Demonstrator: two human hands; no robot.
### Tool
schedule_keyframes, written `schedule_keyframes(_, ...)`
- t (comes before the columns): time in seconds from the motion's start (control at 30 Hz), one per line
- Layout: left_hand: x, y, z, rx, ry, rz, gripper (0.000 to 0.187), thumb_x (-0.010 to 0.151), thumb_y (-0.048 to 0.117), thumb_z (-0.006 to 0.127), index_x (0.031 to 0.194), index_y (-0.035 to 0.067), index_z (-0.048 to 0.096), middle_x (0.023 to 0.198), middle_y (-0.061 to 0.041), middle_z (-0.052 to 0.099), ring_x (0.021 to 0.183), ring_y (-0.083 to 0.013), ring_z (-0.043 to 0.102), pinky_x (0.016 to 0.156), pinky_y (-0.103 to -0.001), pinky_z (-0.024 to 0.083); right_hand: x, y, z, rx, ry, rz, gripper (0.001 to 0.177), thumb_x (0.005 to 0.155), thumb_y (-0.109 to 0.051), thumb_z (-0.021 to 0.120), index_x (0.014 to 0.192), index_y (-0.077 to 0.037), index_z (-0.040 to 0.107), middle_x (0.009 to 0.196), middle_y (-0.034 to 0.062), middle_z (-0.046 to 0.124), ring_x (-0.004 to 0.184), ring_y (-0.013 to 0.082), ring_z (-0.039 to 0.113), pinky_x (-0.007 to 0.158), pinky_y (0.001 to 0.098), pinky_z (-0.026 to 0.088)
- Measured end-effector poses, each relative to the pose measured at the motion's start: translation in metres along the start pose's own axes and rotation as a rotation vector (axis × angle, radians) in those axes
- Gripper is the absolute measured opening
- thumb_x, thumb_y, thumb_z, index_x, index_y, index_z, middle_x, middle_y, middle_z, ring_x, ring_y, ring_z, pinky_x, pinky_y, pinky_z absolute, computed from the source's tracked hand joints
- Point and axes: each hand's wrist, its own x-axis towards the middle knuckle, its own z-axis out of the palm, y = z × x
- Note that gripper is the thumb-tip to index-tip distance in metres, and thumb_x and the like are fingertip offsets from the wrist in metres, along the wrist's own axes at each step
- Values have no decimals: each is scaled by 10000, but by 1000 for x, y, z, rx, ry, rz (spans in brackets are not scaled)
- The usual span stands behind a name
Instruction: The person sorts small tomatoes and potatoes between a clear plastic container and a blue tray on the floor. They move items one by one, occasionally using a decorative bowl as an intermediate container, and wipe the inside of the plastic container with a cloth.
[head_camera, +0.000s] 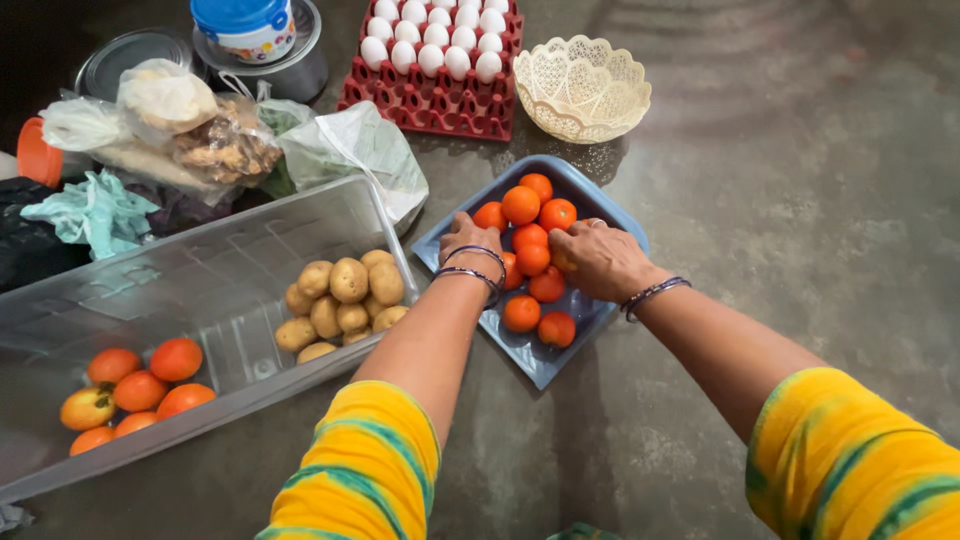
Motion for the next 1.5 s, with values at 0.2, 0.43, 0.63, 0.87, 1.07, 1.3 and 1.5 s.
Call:
schedule_keyframes(0.2, 15, -2, 17, 52, 13, -3, 603, 900, 229, 741, 1450, 292, 503, 1500, -221, 380, 1250, -514, 554, 955, -517, 572, 0, 0, 8, -70, 71, -88, 302, 816, -158, 687, 1068, -75, 544, 1064, 130, 617, 1034, 368, 637, 786, 465, 548)
schedule_keyframes(0.43, 1, -6, 7, 36, 20, 50, 654, 859, 256, 788, 1442, 232, 494, 1474, -255, 437, 1292, -432, 569, 967, -491, 565, -1, -6, -11, -47, -24, 15, 507, 736, -218, 770, 1169, -87, 540, 1132, 202, 547, 950, 398, 648, 820, 496, 534)
schedule_keyframes(0.63, -29, 2, -33, -68, 99, 117, 627, 823, 238, 802, 1392, 221, 540, 1449, -213, 411, 1232, -452, 590, 982, -480, 553, -2, -20, -37, -57, -32, 37, 524, 727, -220, 767, 1192, -114, 549, 1158, 208, 532, 958, 405, 652, 808, 512, 541)
schedule_keyframes(0.87, -64, -5, -78, -117, 293, 377, 534, 823, 117, 746, 1326, 171, 577, 1327, -279, 504, 1135, -493, 637, 959, -511, 560, 1, -49, -78, 28, 36, 161, 494, 764, -294, 755, 1184, -110, 572, 1221, 187, 535, 1061, 418, 633, 872, 524, 535)
schedule_keyframes(1.07, -91, -29, -125, -106, 359, 438, 553, 767, 145, 790, 1258, 97, 539, 1191, -271, 623, 1115, -456, 657, 918, -531, 564, 10, -80, -107, 120, 184, 118, 508, 725, -285, 759, 1172, -116, 586, 1184, 191, 548, 1074, 431, 614, 900, 521, 515)
schedule_keyframes(1.3, -124, -80, -170, -98, 389, 401, 473, 772, 164, 751, 1208, 106, 576, 1125, -240, 693, 1088, -433, 672, 914, -524, 561, 35, -135, -127, 242, 353, 1, 488, 745, -263, 752, 1164, -83, 581, 1139, 215, 561, 1044, 438, 603, 906, 505, 509)
schedule_keyframes(1.5, -141, -153, -206, -84, 445, 389, 466, 677, 230, 793, 1097, 93, 645, 1080, -207, 709, 1064, -401, 678, 902, -498, 559, 55, -203, -140, 305, 425, -173, 486, 753, -265, 753, 1179, -90, 597, 1119, 202, 579, 1041, 404, 610, 905, 485, 506)
